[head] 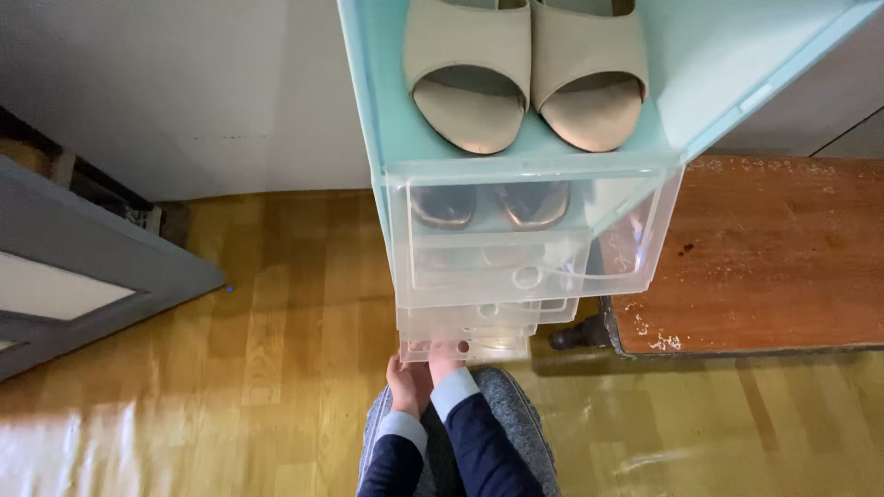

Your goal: Opening and closing drawers of a stacked plastic shoe organizer to check or arrange shoes.

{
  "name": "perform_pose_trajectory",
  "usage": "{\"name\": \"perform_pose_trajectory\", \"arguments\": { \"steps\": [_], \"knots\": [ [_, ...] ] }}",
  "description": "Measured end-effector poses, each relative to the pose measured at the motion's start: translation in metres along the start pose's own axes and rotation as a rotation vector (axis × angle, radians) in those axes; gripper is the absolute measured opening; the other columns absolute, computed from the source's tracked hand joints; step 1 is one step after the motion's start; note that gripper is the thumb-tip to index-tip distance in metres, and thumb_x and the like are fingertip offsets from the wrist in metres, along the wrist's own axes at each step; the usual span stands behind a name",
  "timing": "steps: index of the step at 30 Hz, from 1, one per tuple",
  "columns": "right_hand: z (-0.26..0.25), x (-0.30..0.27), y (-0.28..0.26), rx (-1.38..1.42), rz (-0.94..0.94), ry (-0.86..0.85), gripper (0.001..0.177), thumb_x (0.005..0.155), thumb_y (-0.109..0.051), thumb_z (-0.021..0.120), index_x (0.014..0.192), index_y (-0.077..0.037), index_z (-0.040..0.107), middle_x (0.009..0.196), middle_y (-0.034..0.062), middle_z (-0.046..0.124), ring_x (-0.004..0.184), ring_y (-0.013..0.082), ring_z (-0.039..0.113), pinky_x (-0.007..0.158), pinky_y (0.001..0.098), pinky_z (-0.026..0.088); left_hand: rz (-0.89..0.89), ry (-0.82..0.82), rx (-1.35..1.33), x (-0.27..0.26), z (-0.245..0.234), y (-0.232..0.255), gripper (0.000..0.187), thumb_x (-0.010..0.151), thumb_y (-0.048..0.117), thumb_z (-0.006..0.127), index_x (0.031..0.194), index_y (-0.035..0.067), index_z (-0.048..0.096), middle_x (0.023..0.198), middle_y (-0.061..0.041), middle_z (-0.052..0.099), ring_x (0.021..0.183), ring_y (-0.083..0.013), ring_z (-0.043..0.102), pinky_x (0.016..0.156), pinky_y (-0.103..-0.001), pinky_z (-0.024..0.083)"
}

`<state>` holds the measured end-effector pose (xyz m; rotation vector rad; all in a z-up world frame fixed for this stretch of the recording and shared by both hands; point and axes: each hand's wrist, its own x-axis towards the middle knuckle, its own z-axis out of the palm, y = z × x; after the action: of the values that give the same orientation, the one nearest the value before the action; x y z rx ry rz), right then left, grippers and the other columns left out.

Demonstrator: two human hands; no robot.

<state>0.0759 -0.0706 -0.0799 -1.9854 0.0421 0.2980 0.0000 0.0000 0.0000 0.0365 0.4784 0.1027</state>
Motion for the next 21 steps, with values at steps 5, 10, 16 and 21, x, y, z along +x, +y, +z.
{"name": "perform_pose_trajectory", "arguments": {
  "steps": [5, 10, 16, 21],
  "knots": [
    [-0.022, -0.044, -0.061, 0.923, 0.196, 0.12, 0.037, 0.102, -0.031, 0.05, 0.114, 0.001, 0.063, 0.107, 0.0199, 0.069, 0.093, 0.0349, 0.067, 0.083, 0.0464, 0.057, 0.0, -0.039, 0.009, 0.01, -0.025, 0.0, 0.064, 0.095, 0.048, 0.037, 0.137, 0.004, 0.057, 0.143, -0.016, 0.058, 0.133, -0.0354, 0.05, 0.116, -0.048, 0.033],
    [-0.05, -0.106, -0.044, 1.307, 0.658, 0.201, 0.041, 0.102, -0.037, 0.059, 0.136, -0.016, 0.055, 0.116, 0.0118, 0.059, 0.105, 0.0267, 0.06, 0.097, 0.0405, 0.048, 0.035, 0.12, 0.014, 0.008, -0.022, 0.0, 0.06, 0.098, 0.051, 0.041, 0.142, 0.011, 0.052, 0.147, -0.017, 0.054, 0.133, -0.0375, 0.047, 0.117, -0.051, 0.031],
    [-0.042, -0.082, 0.062, 1.294, 0.518, -0.195, 0.048, 0.087, -0.018, 0.051, 0.132, -0.006, 0.057, 0.137, 0.0167, 0.066, 0.127, 0.028, 0.065, 0.109, 0.0391, 0.049, 0.096, 0.232, 0.112, 0.027, -0.04, -0.006, 0.055, 0.097, 0.055, 0.039, 0.14, 0.022, 0.049, 0.156, -0.001, 0.047, 0.139, -0.0299, 0.041, 0.114, -0.053, 0.026],
    [0.016, 0.02, 0.218, 1.326, 0.554, -0.14, 0.037, 0.109, -0.035, 0.065, 0.134, -0.007, 0.058, 0.126, 0.0133, 0.058, 0.103, 0.0279, 0.052, 0.09, 0.0427, 0.039, 0.172, 0.174, 0.065, 0.04, -0.059, -0.004, 0.05, 0.101, 0.05, 0.041, 0.142, 0.022, 0.048, 0.153, -0.002, 0.049, 0.136, -0.0279, 0.043, 0.114, -0.05, 0.029]
  ]
}}
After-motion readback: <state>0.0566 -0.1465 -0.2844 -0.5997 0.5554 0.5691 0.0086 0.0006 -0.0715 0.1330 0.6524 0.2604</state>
